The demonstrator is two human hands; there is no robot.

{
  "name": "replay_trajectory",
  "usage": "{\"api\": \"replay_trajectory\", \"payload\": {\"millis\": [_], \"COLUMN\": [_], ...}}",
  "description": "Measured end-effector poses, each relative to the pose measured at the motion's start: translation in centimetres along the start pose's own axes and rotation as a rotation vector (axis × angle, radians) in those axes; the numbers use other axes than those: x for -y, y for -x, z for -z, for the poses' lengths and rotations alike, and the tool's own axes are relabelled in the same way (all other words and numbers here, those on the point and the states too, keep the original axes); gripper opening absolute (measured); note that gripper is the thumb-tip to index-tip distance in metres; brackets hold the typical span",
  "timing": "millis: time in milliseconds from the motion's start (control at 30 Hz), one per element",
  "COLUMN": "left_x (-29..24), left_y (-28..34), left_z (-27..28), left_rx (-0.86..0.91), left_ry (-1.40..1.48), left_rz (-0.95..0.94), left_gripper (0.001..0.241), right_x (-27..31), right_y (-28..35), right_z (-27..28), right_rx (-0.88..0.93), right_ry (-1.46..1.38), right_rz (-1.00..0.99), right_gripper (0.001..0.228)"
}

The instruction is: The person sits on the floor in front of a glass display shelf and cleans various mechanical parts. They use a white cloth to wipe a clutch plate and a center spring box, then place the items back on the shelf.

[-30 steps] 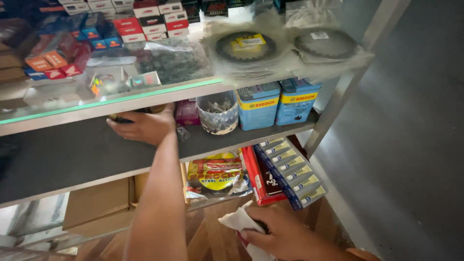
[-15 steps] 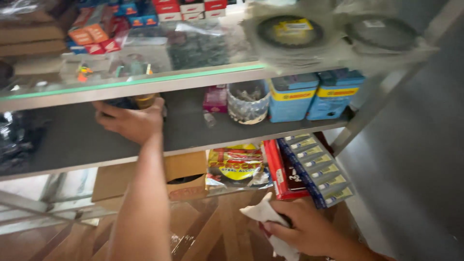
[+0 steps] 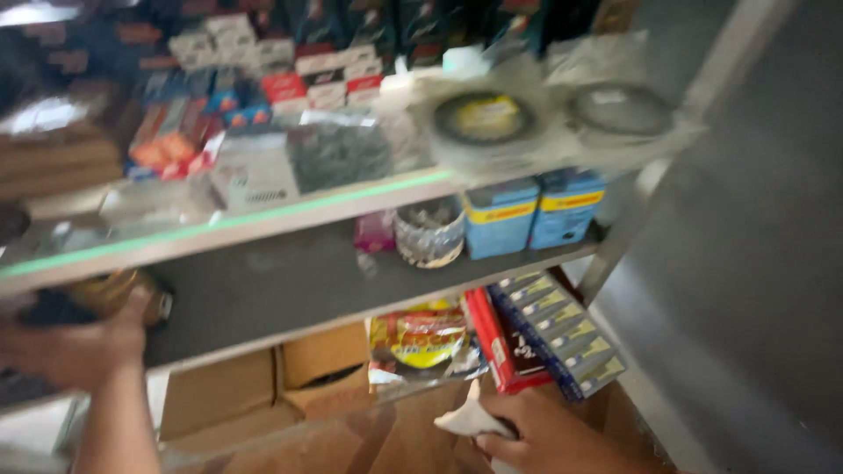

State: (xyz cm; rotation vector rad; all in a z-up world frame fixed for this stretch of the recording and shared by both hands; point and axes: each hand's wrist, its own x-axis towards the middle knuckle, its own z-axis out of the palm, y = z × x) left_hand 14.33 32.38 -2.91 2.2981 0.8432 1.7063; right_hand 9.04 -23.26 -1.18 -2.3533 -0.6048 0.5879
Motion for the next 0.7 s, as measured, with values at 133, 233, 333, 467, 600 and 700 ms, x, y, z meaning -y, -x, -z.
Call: {"api": "replay_trajectory", "payload": {"millis": [133, 233, 333, 467, 600, 700], "left_x": [0.9, -4.6, -16.6, -28.9, -38.8, -45.1], "left_y": [1.2, 2.4, 4.8, 6.7, 5.8, 4.9], "left_z": [-1.7, 1.7, 7.7, 10.7, 10.3, 9.3], "left_rx": [0.132, 0.164, 0.027, 0.188, 0.257, 0.219], "left_ry": [-0.148, -0.028, 0.231, 0.624, 0.512, 0.271], "left_rz": [0.218, 0.297, -0.148, -0.548, -0.902, -1.022], "left_gripper": [0.12, 0.129, 0.081, 0.045, 0.049, 0.072], "right_x": [-0.6, -1.2, -0.5, -0.6, -0.2, -2.6], "right_y": [0.2, 0.6, 1.5, 2.1, 3.2, 2.2], "right_z": [0.5, 0.2, 1.3, 0.9, 0.4, -0.4], "right_rx": [0.006, -0.079, -0.032, -0.03, -0.066, -0.021], "right_ry": [0.015, 0.044, 0.146, 0.193, 0.201, 0.286], "right_rz": [0.013, 0.089, -0.003, 0.077, 0.184, 0.263], "right_gripper": [0.019, 0.024, 0.024, 0.033, 0.019, 0.046]}}
